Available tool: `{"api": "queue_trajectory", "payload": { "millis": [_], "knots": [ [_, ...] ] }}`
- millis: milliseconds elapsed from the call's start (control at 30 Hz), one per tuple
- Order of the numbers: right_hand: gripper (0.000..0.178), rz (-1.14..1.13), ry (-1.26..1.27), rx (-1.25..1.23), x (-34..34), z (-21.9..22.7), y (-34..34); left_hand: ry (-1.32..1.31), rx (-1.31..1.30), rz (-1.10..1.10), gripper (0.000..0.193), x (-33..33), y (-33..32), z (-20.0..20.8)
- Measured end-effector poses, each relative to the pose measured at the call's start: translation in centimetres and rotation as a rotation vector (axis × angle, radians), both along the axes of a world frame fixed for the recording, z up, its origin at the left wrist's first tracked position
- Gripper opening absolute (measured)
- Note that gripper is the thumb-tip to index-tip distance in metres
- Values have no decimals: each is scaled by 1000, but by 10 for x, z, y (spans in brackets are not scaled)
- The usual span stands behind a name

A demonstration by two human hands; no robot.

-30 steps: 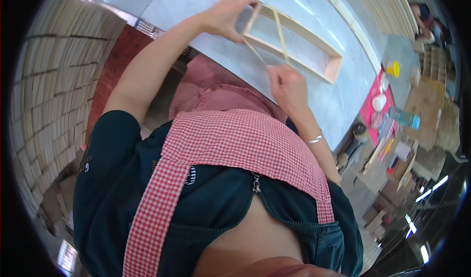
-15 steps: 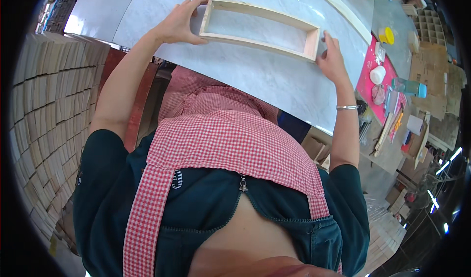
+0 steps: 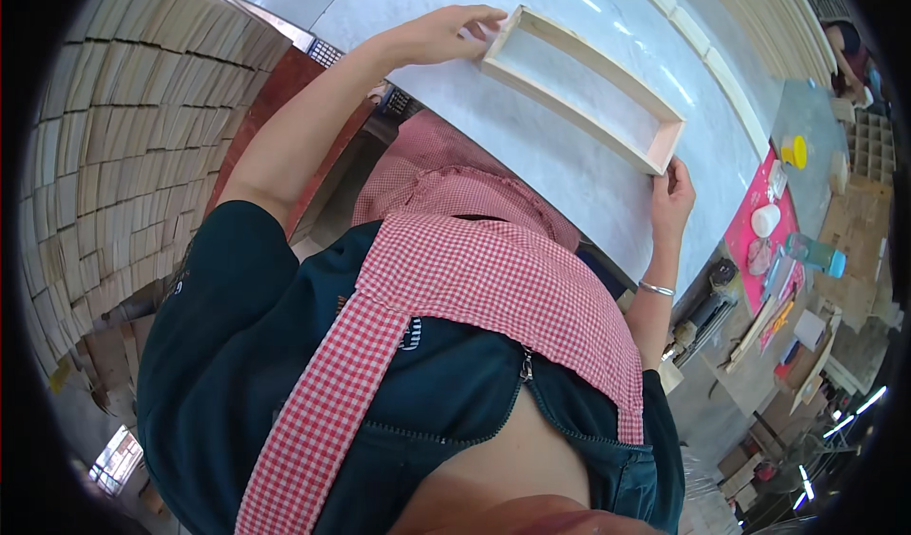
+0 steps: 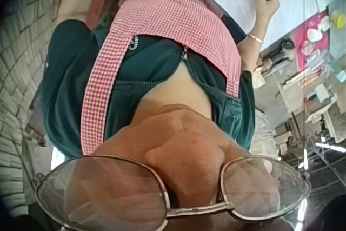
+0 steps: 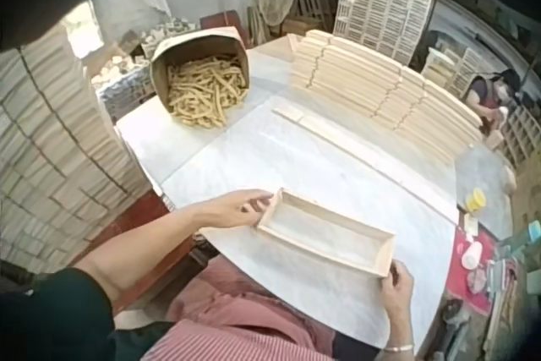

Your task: Assemble wooden boxes by applying glue to joints and securing them with a pneumatic nailer.

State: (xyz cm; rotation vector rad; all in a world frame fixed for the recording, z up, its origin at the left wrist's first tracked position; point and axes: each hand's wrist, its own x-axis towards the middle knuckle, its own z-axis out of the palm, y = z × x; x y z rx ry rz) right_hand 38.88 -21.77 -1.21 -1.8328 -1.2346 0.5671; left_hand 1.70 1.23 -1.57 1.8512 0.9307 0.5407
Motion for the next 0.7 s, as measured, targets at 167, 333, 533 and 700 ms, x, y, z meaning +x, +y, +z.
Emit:
{"api": "queue_trajectory", "payload": {
  "millis": [167, 333, 533, 700],
  "knots": [
    [27, -38, 18, -39, -13, -5, -2, -49, -443, 138, 31, 1, -7, -4],
    [25, -94, -10, -49, 3, 1, -17, 8, -540, 42, 18, 29, 9, -1],
    [28, -56, -233, -14, 60, -8, -6, 333, 184, -149, 11, 84, 22, 13],
    [28, -18, 124, -3, 87, -6, 25, 350, 324, -74, 12, 96, 21, 16]
  ]
}}
